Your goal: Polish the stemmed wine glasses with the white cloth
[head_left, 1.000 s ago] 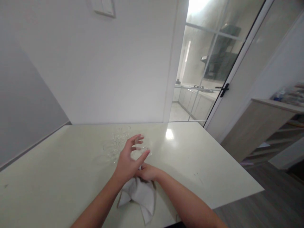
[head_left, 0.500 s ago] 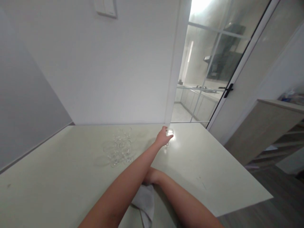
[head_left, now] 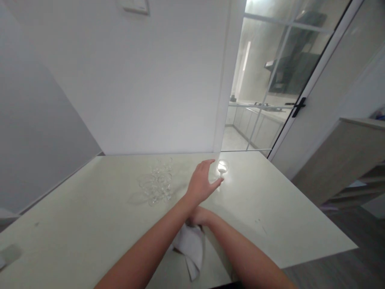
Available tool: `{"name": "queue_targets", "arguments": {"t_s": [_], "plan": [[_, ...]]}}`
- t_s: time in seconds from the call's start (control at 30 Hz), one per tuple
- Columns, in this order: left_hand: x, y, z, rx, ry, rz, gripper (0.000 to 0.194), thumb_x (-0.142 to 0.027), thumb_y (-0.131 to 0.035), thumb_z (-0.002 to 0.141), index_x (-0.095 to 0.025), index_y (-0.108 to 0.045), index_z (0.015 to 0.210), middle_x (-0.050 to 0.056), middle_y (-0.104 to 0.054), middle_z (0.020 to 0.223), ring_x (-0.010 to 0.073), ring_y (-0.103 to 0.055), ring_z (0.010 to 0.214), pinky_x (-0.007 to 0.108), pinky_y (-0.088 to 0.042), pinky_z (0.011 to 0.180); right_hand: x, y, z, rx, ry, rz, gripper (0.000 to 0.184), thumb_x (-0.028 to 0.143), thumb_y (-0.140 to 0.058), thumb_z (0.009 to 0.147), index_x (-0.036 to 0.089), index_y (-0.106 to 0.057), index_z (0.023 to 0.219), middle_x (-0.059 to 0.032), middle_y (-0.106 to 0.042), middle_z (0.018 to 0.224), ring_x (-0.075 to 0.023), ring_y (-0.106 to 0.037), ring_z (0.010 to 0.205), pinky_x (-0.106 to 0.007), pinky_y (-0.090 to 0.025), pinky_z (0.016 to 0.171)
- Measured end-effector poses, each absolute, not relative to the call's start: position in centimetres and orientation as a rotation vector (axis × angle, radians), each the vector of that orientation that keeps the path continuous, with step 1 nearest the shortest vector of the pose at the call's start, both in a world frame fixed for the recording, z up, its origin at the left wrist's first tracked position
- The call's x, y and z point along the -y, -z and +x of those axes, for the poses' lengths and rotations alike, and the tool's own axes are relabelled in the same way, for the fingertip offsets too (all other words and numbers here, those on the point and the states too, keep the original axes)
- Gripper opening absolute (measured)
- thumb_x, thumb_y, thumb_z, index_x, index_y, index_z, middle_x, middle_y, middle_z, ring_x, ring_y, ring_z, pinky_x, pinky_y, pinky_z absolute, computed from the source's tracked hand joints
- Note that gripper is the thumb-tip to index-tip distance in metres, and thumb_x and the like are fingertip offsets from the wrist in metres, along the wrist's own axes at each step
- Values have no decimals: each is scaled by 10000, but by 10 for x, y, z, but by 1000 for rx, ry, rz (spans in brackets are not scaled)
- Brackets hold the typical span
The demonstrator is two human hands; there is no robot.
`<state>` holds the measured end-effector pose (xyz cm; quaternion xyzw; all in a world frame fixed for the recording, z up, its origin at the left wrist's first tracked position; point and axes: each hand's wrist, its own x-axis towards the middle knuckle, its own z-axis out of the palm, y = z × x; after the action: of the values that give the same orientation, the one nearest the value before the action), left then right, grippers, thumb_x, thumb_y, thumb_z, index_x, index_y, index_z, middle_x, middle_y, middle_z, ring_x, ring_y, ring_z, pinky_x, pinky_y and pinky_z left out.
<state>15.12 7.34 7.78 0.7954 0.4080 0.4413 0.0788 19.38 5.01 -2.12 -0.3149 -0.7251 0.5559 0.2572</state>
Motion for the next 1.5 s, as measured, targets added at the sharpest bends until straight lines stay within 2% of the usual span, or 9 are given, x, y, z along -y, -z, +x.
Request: {"name": "queue_targets", "arguments": {"t_s": [0.17, 0.27, 0.4, 0.5, 0.57, 0.67, 0.93, 1.2, 1.5], "plan": [[-25, -66, 57, -1679, -1768, 2196, 344, -342, -620, 817, -166, -562, 1107, 47, -587, 892, 170, -573, 800, 319, -484, 787, -45, 24, 185, 1489, -1917, -852, 454, 547, -426, 863, 180, -673, 963, -80, -717, 994, -247, -606, 1116, -453, -390, 1047], [-17, -38, 27, -1837, -1704, 1985, 308, -374, -577, 843, -159, -547, 1061, -32, -528, 683, 103, -505, 559, 215, -433, 577, -48, 22, 187, 1088, -2188, -834, 553, 648, -459, 824, 158, -663, 978, -102, -722, 941, -249, -666, 1006, -450, -449, 989], [-17, -16, 18, -2082, -1353, 2097, 264, -431, -530, 865, -180, -592, 916, -59, -499, 524, 95, -508, 466, 191, -330, 499, -59, 15, 200, 792, -2082, -715, 597, 669, -397, 822, 165, -664, 995, -95, -729, 940, -259, -657, 1025, -446, -452, 978], [-16, -20, 20, -2257, -1232, 2144, 416, -476, -532, 856, -177, -571, 1143, -44, -566, 552, 125, -560, 486, 205, -301, 493, -66, 11, 206, 645, -1913, -701, 557, 584, -344, 843, 162, -667, 1013, -91, -735, 924, -266, -647, 1047, -444, -453, 976], [-16, -26, 21, -2339, -1116, 2098, 603, -496, -526, 855, -168, -426, 1351, -38, -596, 579, 148, -578, 490, 217, -288, 483, -68, 11, 206, 614, -1829, -729, 540, 551, -338, 844, 162, -669, 1022, -88, -737, 921, -265, -642, 1058, -434, -455, 975], [-14, -30, 21, -2361, -897, 2039, 692, -496, -493, 871, -187, -284, 1454, -32, -620, 613, 167, -588, 487, 231, -267, 467, -69, 14, 204, 634, -1774, -759, 584, 598, -321, 846, 170, -666, 1043, -91, -735, 954, -270, -634, 1077, -430, -459, 971], [-17, -23, 20, -2410, -929, 2091, 598, -488, -499, 878, -215, -410, 1401, -10, -617, 679, 151, -589, 544, 232, -301, 495, -67, 13, 201, 612, -1641, -679, 605, 654, -342, 839, 206, -623, 1133, -69, -680, 1171, -270, -593, 1152, -425, -459, 973], [-21, -8, 18, -2153, -1201, 2473, 439, -449, -542, 891, -203, -551, 1255, 27, -641, 835, 138, -613, 649, 228, -382, 540, -59, 16, 202, 477, -1665, -522, 682, 800, -483, 680, 247, -676, 1029, -45, -721, 1069, -290, -603, 1119, -448, -444, 993], [-22, -2, 24, -1771, -1531, 2487, 438, -423, -698, 778, -199, -562, 1129, 114, -546, 1082, 226, -578, 972, 320, -505, 800, -55, 12, 211, 625, -1569, -429, 669, 813, -565, 578, 292, -678, 982, -43, -688, 1113, -280, -588, 1117, -437, -477, 949]]}}
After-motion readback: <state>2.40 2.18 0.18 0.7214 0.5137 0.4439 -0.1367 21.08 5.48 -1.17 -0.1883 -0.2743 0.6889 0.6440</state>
